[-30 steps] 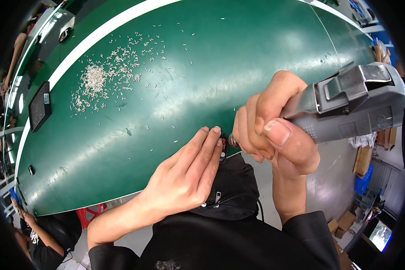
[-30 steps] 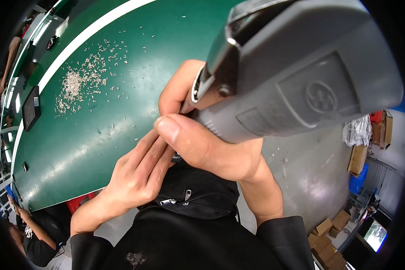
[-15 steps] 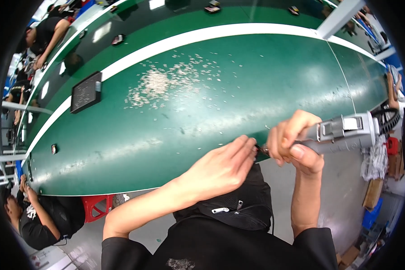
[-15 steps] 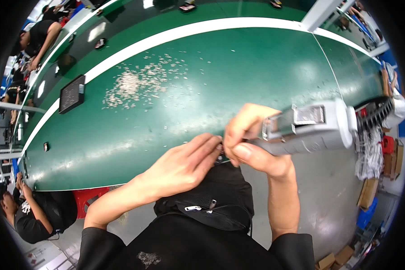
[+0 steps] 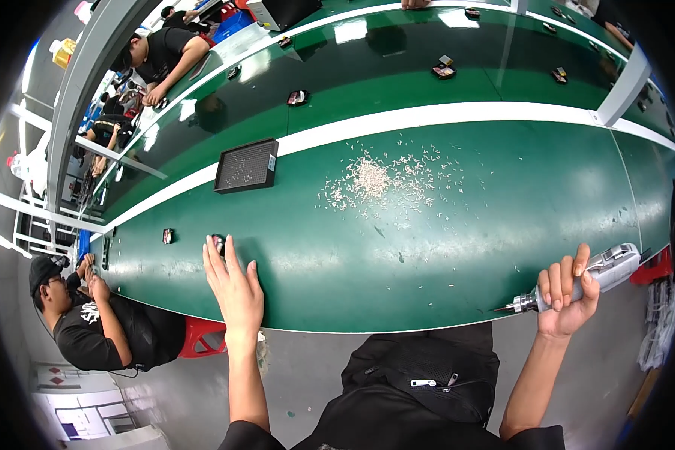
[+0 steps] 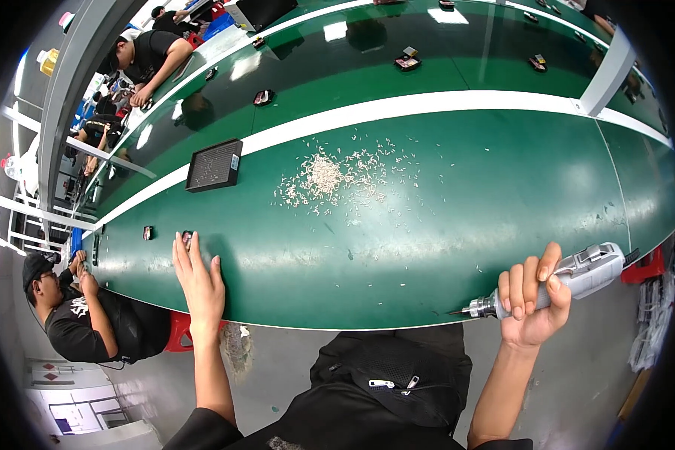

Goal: Using a pneumatic screwdriver to secure screws into small electronic components on an assembly line.

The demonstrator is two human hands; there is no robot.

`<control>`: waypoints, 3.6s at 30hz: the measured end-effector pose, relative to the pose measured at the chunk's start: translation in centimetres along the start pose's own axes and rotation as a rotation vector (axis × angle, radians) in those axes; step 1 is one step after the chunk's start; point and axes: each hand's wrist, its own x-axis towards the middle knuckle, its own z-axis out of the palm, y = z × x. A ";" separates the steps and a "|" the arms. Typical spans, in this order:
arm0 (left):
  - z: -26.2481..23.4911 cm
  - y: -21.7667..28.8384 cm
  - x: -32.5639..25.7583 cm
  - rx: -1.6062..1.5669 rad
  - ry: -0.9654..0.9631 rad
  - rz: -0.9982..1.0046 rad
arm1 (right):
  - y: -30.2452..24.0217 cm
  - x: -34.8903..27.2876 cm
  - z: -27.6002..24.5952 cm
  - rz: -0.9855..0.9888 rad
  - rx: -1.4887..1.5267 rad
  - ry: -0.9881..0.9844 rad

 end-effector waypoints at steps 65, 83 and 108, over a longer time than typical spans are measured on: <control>-5.8 19.0 -4.5 -1.982 -0.587 -0.092 | 1.3 -1.7 7.1 -0.127 0.193 -0.120; -1.5 11.0 5.6 -1.070 -0.078 0.015 | 1.6 -1.2 5.1 -0.134 0.259 0.192; 12.5 2.0 25.8 -0.587 -0.149 0.111 | 0.0 -2.6 3.1 -0.142 0.274 0.526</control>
